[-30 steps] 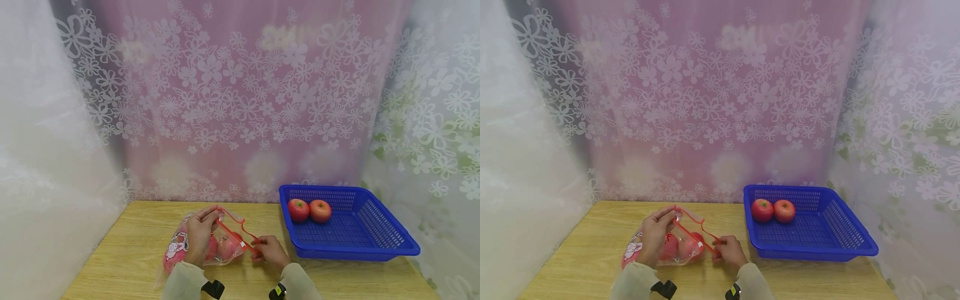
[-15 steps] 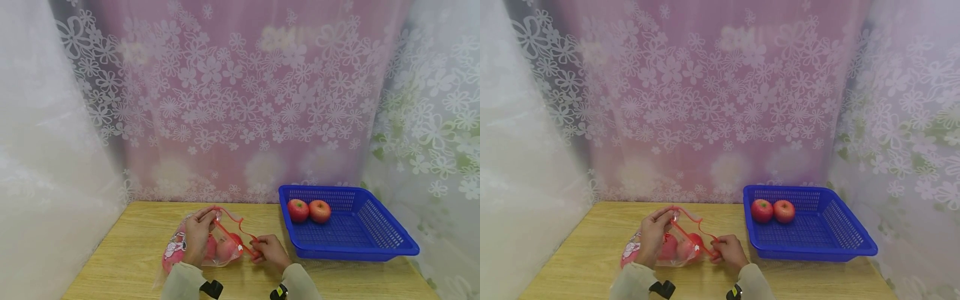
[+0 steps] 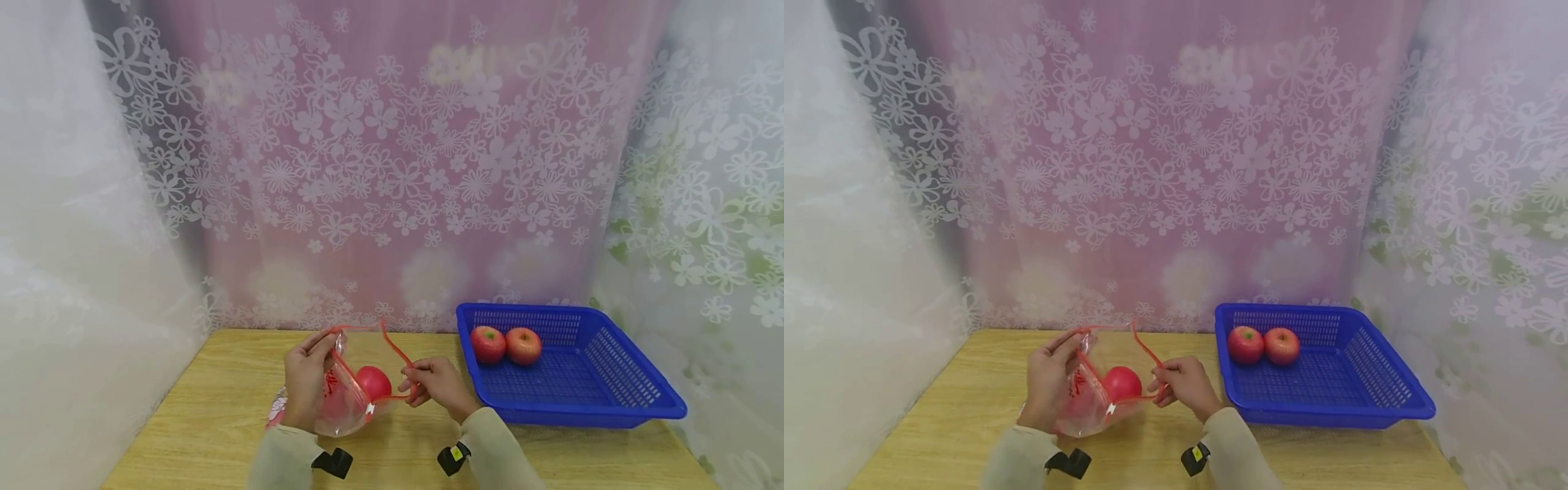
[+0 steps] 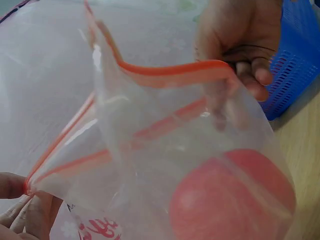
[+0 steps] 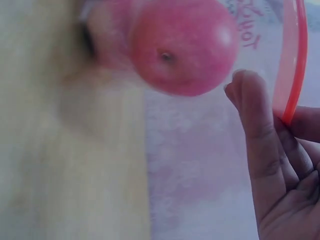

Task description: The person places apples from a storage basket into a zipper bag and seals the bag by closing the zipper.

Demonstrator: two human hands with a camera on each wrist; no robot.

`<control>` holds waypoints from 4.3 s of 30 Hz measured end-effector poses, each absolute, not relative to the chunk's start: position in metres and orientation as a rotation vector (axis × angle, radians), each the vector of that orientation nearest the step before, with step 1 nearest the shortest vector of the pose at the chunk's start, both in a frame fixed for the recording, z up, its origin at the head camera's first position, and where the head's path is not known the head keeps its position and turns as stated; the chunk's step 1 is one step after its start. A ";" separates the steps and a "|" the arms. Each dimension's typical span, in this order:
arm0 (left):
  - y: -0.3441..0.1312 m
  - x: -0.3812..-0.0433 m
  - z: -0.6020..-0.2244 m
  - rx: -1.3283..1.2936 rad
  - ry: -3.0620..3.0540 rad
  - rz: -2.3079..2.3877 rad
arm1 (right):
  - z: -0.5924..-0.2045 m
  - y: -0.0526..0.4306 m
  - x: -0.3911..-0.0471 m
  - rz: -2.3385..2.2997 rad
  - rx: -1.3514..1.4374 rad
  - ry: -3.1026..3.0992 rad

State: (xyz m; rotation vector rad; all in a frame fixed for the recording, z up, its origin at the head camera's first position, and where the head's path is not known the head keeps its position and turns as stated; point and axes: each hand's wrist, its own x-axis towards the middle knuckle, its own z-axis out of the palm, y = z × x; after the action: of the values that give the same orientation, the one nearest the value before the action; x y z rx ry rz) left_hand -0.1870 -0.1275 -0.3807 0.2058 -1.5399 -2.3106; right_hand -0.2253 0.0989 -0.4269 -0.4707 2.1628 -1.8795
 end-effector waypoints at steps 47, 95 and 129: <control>-0.162 -0.178 -0.359 0.210 -1.214 -2.348 | -0.300 0.070 -0.243 -1.772 -0.588 2.426; -0.141 -0.189 -0.377 0.195 -1.469 -2.309 | -0.344 0.096 -0.259 -1.781 -0.438 2.427; -0.140 -0.187 -0.378 0.206 -1.494 -2.296 | -0.349 0.100 -0.260 -1.740 -0.466 2.448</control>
State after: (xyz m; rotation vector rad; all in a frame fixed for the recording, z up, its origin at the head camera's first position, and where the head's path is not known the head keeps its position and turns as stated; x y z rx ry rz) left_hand -0.1872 -0.1405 -0.3782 0.2058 -1.4942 -2.2965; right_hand -0.2601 0.1005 -0.3490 -0.4664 2.4484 -1.7401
